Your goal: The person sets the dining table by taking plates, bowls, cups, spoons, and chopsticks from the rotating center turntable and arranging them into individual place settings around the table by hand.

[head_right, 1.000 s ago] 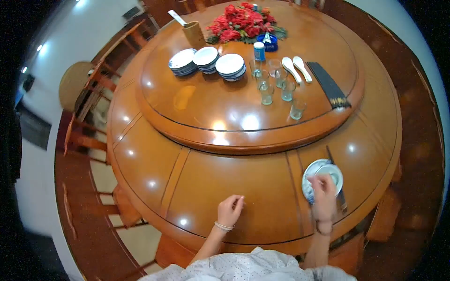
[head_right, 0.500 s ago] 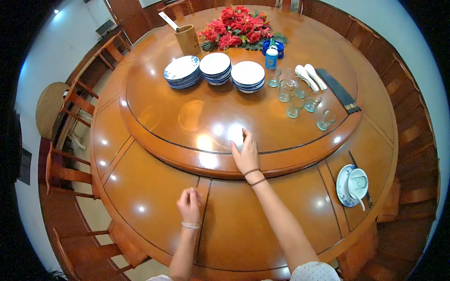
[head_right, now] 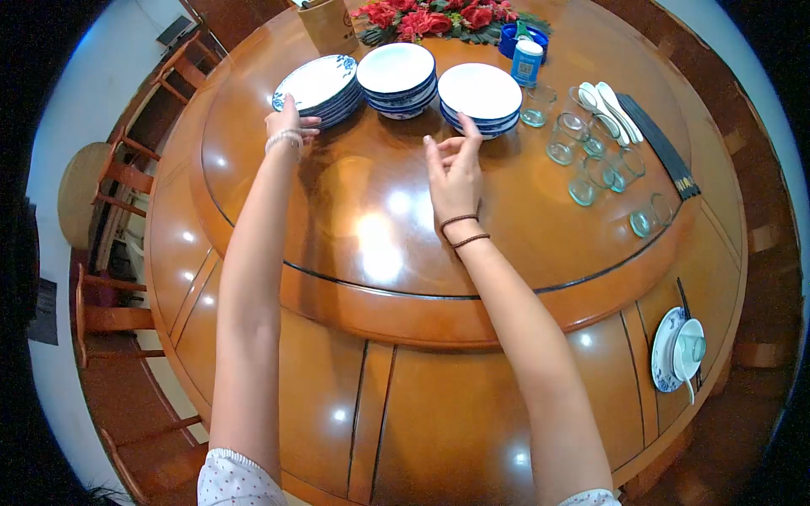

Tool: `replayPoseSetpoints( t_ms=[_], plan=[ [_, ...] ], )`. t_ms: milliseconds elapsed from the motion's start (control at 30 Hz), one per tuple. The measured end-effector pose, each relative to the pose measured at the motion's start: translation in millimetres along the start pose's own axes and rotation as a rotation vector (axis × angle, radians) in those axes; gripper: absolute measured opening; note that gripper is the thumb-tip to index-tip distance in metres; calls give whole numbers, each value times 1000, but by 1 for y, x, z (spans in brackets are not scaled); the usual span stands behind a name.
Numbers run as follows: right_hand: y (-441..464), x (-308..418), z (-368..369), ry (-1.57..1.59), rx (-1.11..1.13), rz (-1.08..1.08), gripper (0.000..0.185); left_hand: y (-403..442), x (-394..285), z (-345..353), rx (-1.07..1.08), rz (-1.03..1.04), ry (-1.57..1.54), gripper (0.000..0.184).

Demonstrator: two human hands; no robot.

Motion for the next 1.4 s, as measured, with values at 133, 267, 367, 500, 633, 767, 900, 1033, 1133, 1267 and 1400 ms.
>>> replayPoseSetpoints(
  t_ms=[133,267,367,500,633,767,900,1033,1133,1267,1400],
  plan=[
    [12,-8,-18,168,-74,-34,48,13,5,-4,-120,-7,-17,28],
    [28,-22,-35,67,39,43,40,28,8,3,34,-59,-47,31],
    [39,-23,-43,-141,175,70,28,24,2,2,-19,-64,-58,30],
    [56,-7,-45,-385,293,-69,20,25,8,6,-16,-123,-119,29],
    [58,-6,-45,-443,395,49,20,24,5,5,6,-101,-107,30],
    [59,-9,-37,-395,497,201,27,-1,-7,5,-112,-6,-124,28],
    [61,-2,-55,-193,293,177,57,-18,-11,-2,-23,168,-147,30],
    [70,-28,-85,-244,20,260,59,-82,-21,-32,185,479,-8,34],
    [82,-65,-80,-194,136,484,69,-174,-10,-52,244,476,40,39],
    [106,-104,-65,-167,293,528,28,-293,41,-69,219,167,120,50],
    [88,-45,-86,-167,45,509,20,-389,110,-76,295,-142,71,52]
  ],
)
Point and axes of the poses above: each hand's wrist, its own y-axis towards the middle knuckle, its own z-axis out of the palm, x = y × z, the point moved 10 cm from there along y, towards the middle knuckle, and after that the axes turned 11 degrees about x, right-handed, at the moved point
